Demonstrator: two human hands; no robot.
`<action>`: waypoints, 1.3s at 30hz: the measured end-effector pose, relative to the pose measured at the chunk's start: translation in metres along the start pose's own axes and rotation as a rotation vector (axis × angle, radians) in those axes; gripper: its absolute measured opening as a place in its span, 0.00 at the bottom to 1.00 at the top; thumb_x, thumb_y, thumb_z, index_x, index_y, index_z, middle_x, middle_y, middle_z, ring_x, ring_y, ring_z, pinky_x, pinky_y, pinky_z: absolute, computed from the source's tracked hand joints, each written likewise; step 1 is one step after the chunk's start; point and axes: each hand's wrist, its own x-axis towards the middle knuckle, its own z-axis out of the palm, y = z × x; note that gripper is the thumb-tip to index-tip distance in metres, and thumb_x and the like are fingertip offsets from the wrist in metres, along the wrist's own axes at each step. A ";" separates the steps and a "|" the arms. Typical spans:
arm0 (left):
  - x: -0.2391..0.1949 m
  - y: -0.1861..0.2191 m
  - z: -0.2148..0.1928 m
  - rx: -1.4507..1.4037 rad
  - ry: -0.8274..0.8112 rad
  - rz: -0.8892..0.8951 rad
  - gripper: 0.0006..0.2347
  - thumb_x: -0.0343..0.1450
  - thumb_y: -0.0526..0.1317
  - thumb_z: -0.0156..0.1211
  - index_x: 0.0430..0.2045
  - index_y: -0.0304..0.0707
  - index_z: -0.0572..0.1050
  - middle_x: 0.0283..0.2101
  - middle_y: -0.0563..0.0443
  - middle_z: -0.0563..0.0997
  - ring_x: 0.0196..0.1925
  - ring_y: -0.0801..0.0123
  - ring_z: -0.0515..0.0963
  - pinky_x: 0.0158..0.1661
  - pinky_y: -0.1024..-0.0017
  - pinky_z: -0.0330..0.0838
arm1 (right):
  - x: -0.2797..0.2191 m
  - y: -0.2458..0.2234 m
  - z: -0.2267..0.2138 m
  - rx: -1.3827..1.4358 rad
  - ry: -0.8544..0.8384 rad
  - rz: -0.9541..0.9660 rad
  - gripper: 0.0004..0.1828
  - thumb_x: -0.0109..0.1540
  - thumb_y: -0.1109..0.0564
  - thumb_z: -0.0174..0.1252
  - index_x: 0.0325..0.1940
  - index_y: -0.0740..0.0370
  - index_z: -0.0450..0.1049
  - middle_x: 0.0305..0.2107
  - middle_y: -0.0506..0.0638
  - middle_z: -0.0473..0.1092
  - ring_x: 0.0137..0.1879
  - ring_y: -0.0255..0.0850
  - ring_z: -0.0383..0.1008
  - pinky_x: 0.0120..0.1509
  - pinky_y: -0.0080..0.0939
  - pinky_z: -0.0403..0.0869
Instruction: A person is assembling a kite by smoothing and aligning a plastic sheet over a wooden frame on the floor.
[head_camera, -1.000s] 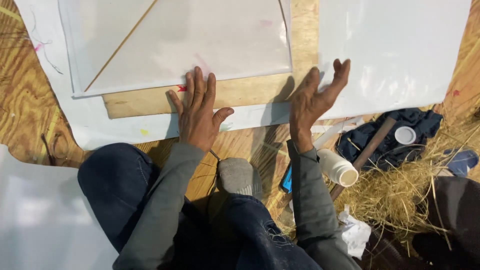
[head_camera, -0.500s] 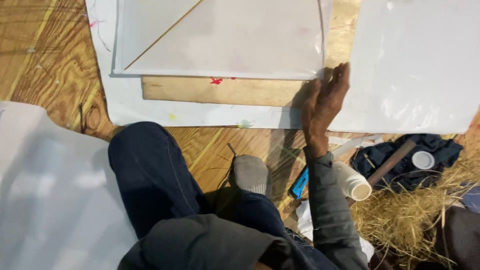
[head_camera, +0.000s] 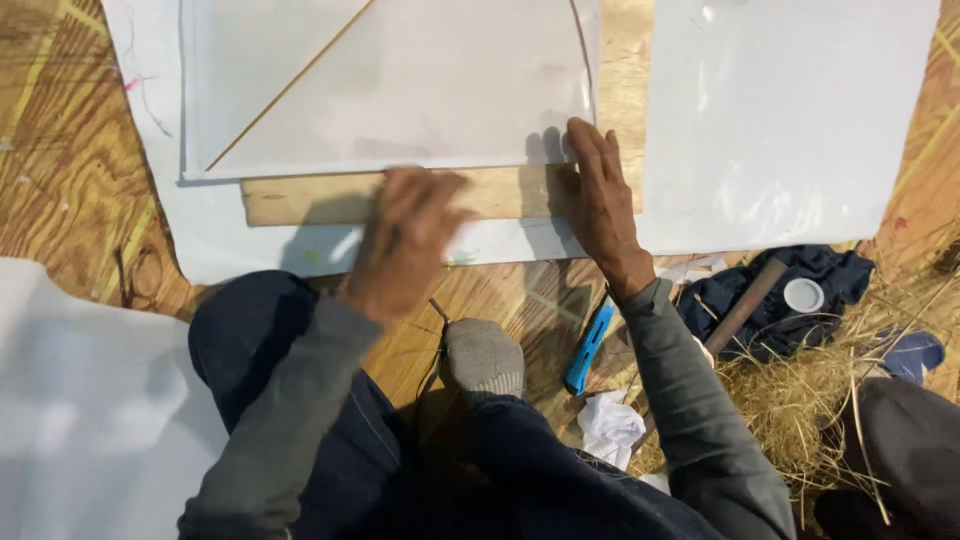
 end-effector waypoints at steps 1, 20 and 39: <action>-0.003 -0.012 -0.001 -0.002 0.001 0.006 0.12 0.75 0.39 0.62 0.53 0.40 0.76 0.46 0.42 0.80 0.55 0.44 0.77 0.60 0.39 0.65 | -0.002 0.001 0.000 -0.005 0.004 0.001 0.39 0.63 0.76 0.63 0.76 0.61 0.60 0.59 0.63 0.69 0.65 0.64 0.74 0.77 0.68 0.61; 0.010 -0.070 0.019 0.318 -0.102 -0.043 0.12 0.76 0.34 0.61 0.55 0.44 0.74 0.50 0.46 0.72 0.59 0.50 0.73 0.67 0.26 0.43 | -0.003 0.005 0.007 0.106 0.016 0.048 0.34 0.65 0.73 0.62 0.74 0.59 0.64 0.54 0.60 0.68 0.49 0.55 0.83 0.69 0.64 0.71; -0.004 -0.044 0.047 0.266 -0.094 0.204 0.04 0.74 0.31 0.64 0.36 0.39 0.74 0.35 0.50 0.71 0.47 0.56 0.75 0.67 0.30 0.52 | -0.066 0.005 -0.004 -0.002 0.264 0.084 0.29 0.66 0.73 0.59 0.71 0.68 0.68 0.46 0.57 0.72 0.54 0.57 0.80 0.74 0.67 0.66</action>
